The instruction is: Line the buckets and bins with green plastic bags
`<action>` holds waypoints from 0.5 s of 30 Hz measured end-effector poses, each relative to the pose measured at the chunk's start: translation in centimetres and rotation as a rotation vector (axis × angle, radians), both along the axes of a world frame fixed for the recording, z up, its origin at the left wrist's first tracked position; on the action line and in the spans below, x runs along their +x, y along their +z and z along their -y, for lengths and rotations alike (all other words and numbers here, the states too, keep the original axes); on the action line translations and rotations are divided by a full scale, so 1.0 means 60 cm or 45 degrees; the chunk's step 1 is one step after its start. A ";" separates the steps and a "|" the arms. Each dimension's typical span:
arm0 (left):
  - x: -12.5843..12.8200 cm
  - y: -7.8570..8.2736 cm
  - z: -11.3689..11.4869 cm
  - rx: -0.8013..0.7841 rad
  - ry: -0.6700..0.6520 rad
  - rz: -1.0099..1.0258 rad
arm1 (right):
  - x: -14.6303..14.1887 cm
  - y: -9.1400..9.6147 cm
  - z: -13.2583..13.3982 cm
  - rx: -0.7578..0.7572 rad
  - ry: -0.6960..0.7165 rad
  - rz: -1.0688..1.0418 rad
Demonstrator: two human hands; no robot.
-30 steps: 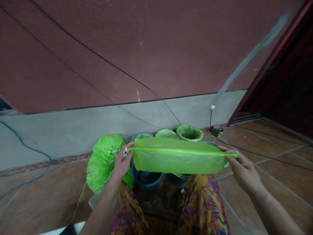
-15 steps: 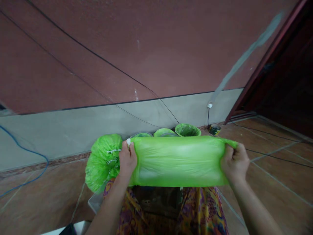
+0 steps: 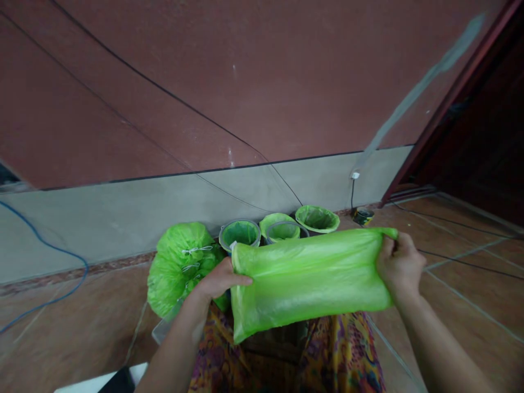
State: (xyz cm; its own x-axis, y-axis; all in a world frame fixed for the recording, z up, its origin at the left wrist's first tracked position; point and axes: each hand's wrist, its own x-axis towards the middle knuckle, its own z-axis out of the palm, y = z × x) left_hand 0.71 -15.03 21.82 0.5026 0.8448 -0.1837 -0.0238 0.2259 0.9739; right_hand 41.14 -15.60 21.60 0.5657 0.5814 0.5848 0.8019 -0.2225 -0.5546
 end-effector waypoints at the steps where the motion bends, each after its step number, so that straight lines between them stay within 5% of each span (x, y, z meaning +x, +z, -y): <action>1: -0.001 -0.004 -0.003 0.021 0.018 -0.041 | 0.003 0.000 -0.001 -0.005 0.016 -0.013; 6: -0.011 -0.040 -0.019 0.071 0.253 -0.144 | 0.004 0.000 -0.002 -0.057 0.436 -0.447; 11: -0.019 -0.056 -0.022 0.045 0.479 -0.129 | -0.007 0.006 0.024 -0.453 0.930 -1.232; 15: -0.022 -0.038 -0.022 0.108 0.564 -0.198 | -0.004 0.014 0.042 -0.804 1.134 -1.250</action>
State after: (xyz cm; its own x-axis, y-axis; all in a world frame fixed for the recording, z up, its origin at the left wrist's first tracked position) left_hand -0.60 -13.69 19.52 0.0630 0.9868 -0.1490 0.0480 0.1461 0.9881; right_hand 40.91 -18.11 22.43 -0.0974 0.9511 -0.2931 0.1677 -0.2746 -0.9468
